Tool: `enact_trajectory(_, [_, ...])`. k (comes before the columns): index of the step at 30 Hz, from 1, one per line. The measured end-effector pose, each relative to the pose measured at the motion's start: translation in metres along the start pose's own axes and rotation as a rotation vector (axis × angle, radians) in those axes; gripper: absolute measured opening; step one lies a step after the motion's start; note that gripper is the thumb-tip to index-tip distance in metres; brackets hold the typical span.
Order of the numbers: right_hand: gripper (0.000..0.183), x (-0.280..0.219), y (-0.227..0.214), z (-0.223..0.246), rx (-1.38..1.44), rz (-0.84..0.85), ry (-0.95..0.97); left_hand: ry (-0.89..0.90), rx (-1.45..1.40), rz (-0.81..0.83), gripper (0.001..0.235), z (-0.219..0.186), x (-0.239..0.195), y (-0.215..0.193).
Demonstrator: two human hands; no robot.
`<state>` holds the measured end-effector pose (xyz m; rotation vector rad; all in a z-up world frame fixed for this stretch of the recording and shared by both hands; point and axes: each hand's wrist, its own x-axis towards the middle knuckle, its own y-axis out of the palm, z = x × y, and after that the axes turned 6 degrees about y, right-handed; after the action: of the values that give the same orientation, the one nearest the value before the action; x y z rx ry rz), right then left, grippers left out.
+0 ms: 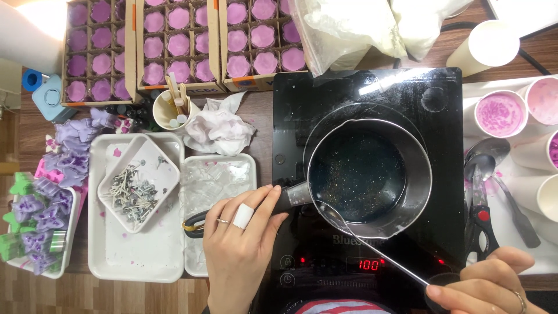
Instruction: The person stirs dark blue melted wax in a pouring pot sitting on a portable induction hot plate, using a long spoon. They occasionally lift the spoon out, tap or set it on a white tray holding wick clips, and resume stirring the wax.
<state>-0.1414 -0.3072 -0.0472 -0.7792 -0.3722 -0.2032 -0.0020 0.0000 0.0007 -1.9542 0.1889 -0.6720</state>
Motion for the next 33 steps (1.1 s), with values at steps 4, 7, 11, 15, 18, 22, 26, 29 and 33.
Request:
enact_trajectory(4, [0.005, -0.002, -0.005, 0.001, -0.094, 0.061, -0.018, 0.001, -0.005, -0.002, 0.041, -0.001, 0.000, 0.000])
enact_trajectory(7, [0.006, 0.008, -0.009, 0.017, -0.092, 0.077, 0.032, -0.004, -0.013, -0.004, 0.041, -0.001, 0.000, 0.000])
enact_trajectory(11, [0.006, 0.004, -0.006, 0.012, -0.090, 0.052, 0.041, -0.005, -0.010, -0.006, 0.040, 0.000, 0.000, 0.000])
enact_trajectory(15, [0.014, -0.005, -0.006, -0.023, -0.055, 0.052, -0.153, 0.002, -0.009, -0.011, 0.040, 0.000, 0.000, 0.000])
enact_trajectory(18, [0.028, -0.006, 0.006, -0.037, 0.079, -0.083, -0.171, 0.003, -0.009, -0.015, 0.040, 0.000, 0.000, 0.001])
enact_trajectory(22, [0.031, -0.001, 0.001, -0.026, 0.317, -0.156, 0.229, 0.004, -0.011, -0.022, 0.040, 0.000, 0.000, 0.001])
enact_trajectory(26, [0.021, 0.002, 0.010, -0.033, 0.428, -0.240, 0.445, 0.004, -0.019, -0.028, 0.039, -0.001, 0.000, 0.001])
enact_trajectory(29, [0.028, -0.002, 0.011, -0.046, 0.936, -0.246, 0.446, 0.006, -0.052, -0.044, 0.039, 0.000, -0.001, 0.000])
enact_trajectory(33, [0.028, 0.002, 0.012, -0.045, 0.922, -0.267, 0.484, 0.015, -0.083, -0.067, 0.038, 0.002, -0.005, -0.002])
